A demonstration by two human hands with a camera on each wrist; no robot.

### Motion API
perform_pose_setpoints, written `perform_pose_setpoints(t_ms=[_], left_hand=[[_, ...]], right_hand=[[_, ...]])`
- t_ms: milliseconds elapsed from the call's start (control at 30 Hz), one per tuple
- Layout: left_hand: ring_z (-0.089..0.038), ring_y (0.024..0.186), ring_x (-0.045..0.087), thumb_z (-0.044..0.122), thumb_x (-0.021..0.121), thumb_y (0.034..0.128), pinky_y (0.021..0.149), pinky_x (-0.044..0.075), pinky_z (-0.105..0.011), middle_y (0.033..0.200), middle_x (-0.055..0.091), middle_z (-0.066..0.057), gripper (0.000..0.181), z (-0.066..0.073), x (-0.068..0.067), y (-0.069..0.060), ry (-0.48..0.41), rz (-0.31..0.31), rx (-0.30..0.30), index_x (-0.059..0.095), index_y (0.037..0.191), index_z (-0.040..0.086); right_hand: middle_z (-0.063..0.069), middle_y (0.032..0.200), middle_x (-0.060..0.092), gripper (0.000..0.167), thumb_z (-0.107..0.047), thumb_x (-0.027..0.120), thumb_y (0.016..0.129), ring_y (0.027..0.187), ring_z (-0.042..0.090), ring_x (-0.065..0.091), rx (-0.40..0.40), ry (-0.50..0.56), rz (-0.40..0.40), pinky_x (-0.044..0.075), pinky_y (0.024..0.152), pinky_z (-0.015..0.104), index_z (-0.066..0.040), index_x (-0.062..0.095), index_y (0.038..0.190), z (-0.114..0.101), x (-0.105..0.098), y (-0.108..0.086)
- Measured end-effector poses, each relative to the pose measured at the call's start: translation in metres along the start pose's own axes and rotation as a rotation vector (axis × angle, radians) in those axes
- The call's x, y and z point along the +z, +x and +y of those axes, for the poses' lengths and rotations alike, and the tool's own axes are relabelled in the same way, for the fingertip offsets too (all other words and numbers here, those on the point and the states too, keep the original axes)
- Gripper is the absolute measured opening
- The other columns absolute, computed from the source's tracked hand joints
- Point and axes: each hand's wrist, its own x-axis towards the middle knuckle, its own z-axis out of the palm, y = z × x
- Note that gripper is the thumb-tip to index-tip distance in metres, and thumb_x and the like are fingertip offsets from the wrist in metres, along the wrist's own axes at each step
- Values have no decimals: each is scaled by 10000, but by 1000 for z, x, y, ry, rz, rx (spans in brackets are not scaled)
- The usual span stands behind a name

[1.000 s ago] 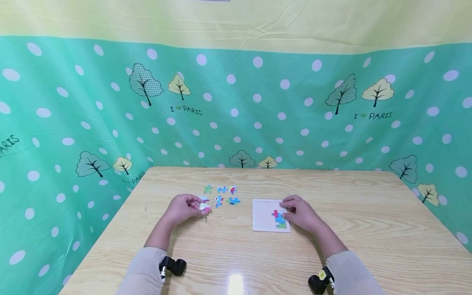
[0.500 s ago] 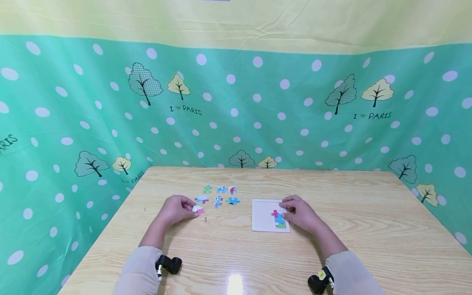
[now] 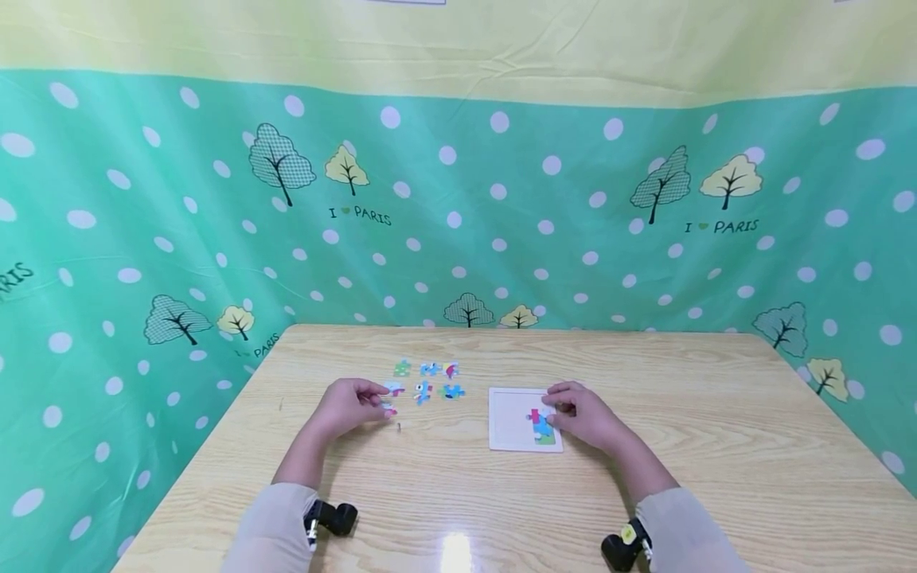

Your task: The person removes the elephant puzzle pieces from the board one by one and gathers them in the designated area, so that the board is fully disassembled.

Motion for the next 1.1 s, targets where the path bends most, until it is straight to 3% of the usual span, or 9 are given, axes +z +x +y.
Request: perform_pose_setpoints(t_ms=[200, 367, 567, 767, 1100], left_hand=[[-201, 851, 601, 107, 865, 835, 715, 521, -303, 970, 694, -71, 336, 16, 10, -2, -34, -6, 53, 767, 1137, -1], [-202, 874, 617, 79, 861, 829, 741, 528, -294, 1021, 718, -114, 336, 28, 21, -7, -93, 5, 67, 761, 1135, -13], [-183, 880, 646, 50, 834, 855, 668, 536, -248, 1063, 726, -162, 308, 41, 38, -7, -202, -18, 97, 757, 1141, -32], [-174, 880, 645, 39, 831, 858, 697, 538, -250, 1038, 722, -152, 297, 57, 52, -7, -277, -31, 128, 758, 1135, -38], [-237, 983, 637, 85, 859, 844, 725, 550, -308, 1141, 700, -146, 279, 81, 71, -3, -304, -62, 152, 793, 1112, 48]], right_hand=[[177, 1438, 570, 342, -50, 724, 961, 1175, 294, 573, -7, 48, -4, 494, 1014, 468, -1, 700, 1299, 5, -3, -6], [143, 1303, 652, 368, -54, 720, 963, 1091, 245, 603, 23, 121, 16, 519, 952, 413, 12, 676, 1322, 9, -4, -11], [102, 1206, 672, 381, -51, 730, 957, 1059, 242, 594, 34, 122, 17, 519, 930, 407, 18, 670, 1326, 6, -5, -14], [96, 1136, 645, 438, -28, 774, 915, 989, 247, 544, 54, 110, -2, 498, 862, 375, 36, 659, 1334, -1, -5, -16], [123, 1161, 639, 462, -21, 794, 886, 1026, 261, 555, 84, 133, 43, 486, 867, 360, 41, 662, 1324, -1, 1, -16]])
